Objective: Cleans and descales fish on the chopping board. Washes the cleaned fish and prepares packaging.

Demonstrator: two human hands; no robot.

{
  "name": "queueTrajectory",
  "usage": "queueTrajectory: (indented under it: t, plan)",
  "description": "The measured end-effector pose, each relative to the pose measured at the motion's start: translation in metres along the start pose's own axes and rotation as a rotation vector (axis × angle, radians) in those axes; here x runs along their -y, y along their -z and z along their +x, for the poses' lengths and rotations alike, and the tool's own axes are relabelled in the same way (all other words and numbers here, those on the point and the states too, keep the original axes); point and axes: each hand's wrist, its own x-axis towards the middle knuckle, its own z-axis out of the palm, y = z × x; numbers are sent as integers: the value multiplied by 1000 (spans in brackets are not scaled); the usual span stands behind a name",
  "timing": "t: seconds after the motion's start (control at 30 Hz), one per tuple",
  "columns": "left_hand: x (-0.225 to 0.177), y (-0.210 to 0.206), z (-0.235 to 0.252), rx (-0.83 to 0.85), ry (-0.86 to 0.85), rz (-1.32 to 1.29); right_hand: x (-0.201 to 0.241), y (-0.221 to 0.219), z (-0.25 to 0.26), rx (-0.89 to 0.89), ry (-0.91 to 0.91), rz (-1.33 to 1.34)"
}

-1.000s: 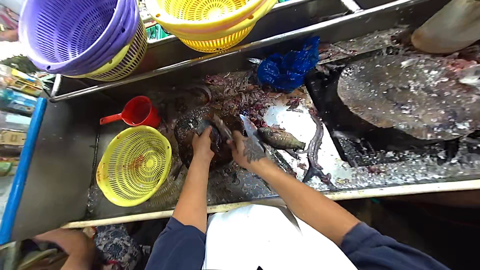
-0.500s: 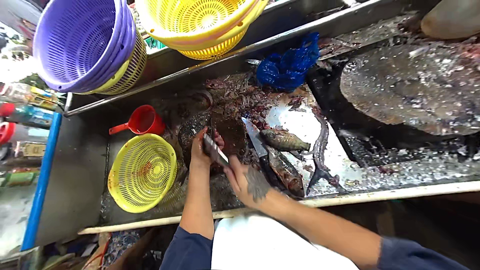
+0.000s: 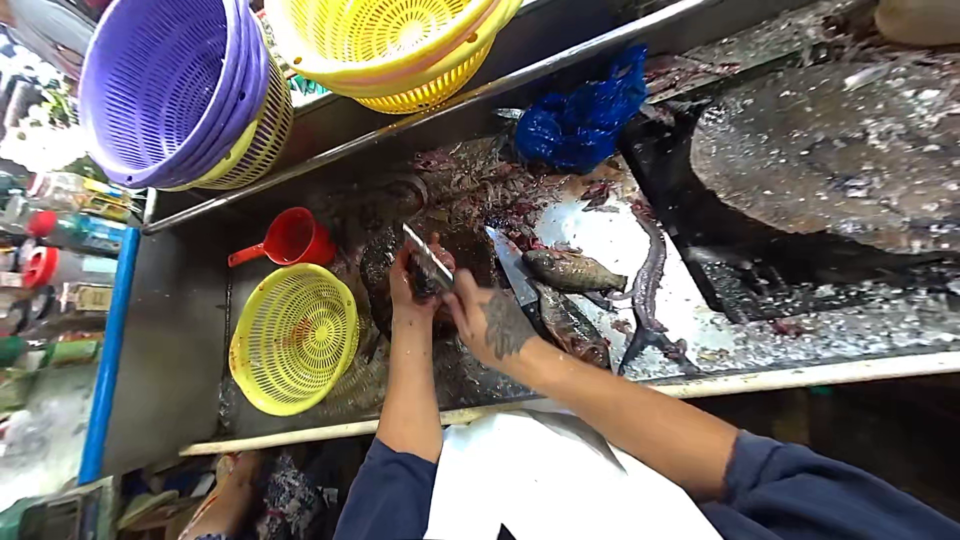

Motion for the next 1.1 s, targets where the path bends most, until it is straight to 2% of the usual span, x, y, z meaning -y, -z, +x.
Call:
queueTrajectory:
  t: [0.1, 0.2, 0.23, 0.3, 0.37, 0.43, 0.5, 0.6, 0.7, 0.77, 0.87, 1.0, 1.1]
  plan:
    - [-13, 4, 7, 16, 69, -54, 3, 5, -22, 95, 14, -26]
    - [-10, 0, 0, -51, 8, 67, -1, 15, 2, -38, 14, 35]
    - [-7, -2, -1, -48, -2, 86, -3, 11, 7, -28, -2, 30]
    - [-8, -2, 1, 21, 47, 42, -4, -5, -8, 13, -7, 2]
    - [-14, 0, 6, 56, 72, -7, -2, 1, -22, 43, -7, -38]
    - [-13, 2, 2, 64, 32, 46, -5, 10, -11, -47, 23, 25]
    - [-6, 4, -2, 69, 26, 88, -8, 8, 1, -12, 6, 37]
    - [-15, 5, 4, 130, 108, 7, -2, -1, -22, 26, 47, -12]
    - [-16, 3, -2, 28, 41, 114, -4, 10, -12, -17, 55, 62]
    - [-12, -2, -7, -57, 0, 162, -4, 8, -1, 23, -11, 0]
    - [-23, -5, -7, -133, 6, 230, 6, 7, -20, 94, -59, -140]
    - [-30, -7, -15, -319, 22, 503, -10, 9, 3, 68, -48, -134]
    - [-38, 3, -11, -371, 58, 526, -11, 1, -16, 169, -62, -183]
